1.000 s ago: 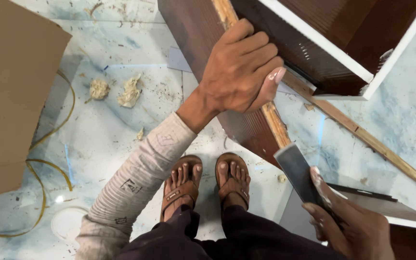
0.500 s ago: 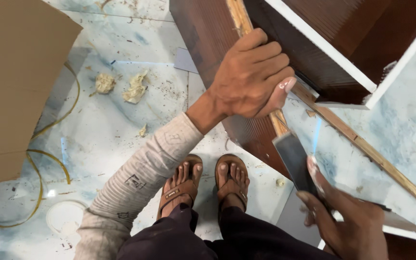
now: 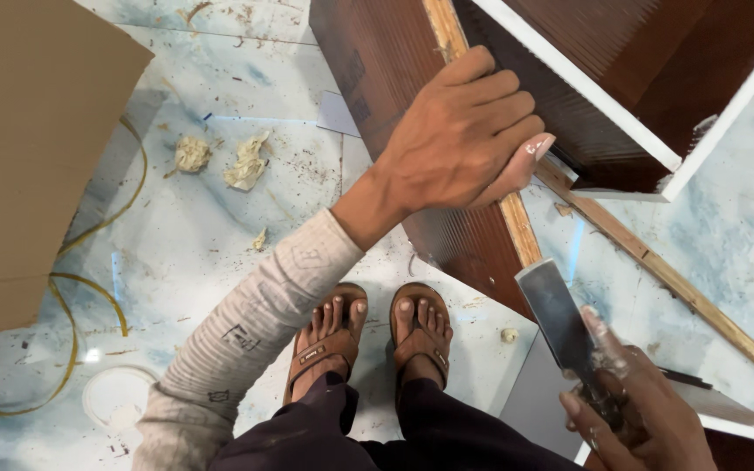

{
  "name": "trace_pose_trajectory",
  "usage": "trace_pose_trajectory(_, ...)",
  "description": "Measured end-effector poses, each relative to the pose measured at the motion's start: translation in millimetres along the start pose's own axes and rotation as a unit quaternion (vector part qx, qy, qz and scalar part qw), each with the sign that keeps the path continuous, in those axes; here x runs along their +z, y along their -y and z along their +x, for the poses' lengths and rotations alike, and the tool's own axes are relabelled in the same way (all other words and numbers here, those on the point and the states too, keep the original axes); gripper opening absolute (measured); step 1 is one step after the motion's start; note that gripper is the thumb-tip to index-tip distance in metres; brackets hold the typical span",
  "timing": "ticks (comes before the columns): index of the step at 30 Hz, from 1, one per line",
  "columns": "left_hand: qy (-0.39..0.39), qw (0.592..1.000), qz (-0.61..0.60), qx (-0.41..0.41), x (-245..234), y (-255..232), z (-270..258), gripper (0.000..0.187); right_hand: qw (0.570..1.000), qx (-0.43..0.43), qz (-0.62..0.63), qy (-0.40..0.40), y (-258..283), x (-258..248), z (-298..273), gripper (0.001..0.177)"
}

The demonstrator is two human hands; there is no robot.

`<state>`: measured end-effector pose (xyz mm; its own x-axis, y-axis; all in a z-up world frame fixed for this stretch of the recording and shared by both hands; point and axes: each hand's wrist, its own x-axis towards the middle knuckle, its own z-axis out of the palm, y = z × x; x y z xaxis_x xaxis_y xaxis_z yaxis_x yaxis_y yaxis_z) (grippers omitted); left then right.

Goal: The person chisels the edge of a wood panel and a thin wooden strip, using a chisel to scrape and carve away material.

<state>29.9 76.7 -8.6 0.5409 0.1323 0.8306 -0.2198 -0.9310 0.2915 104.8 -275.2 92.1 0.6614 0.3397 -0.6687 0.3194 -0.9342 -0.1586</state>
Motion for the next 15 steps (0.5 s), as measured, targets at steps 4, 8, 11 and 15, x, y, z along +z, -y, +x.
trace_pose_trajectory(4,0.0,1.0,-0.002,-0.007,0,-2,-1,0.025,0.92,-0.25,0.297,0.056,-41,4,5,0.082)
trace_pose_trajectory(8,-0.004,1.0,-0.001,-0.014,-1,-3,0,0.024,0.868,-0.031,0.468,0.163,-80,-13,18,0.07)
trace_pose_trajectory(11,-0.006,1.0,-0.005,-0.015,1,-3,0,0.023,0.866,-0.245,0.378,0.218,-91,-21,24,0.082)
trace_pose_trajectory(15,-0.009,1.0,-0.005,-0.013,3,-1,-1,0.024,0.801,-0.247,0.536,0.1,-99,-16,-4,0.07)
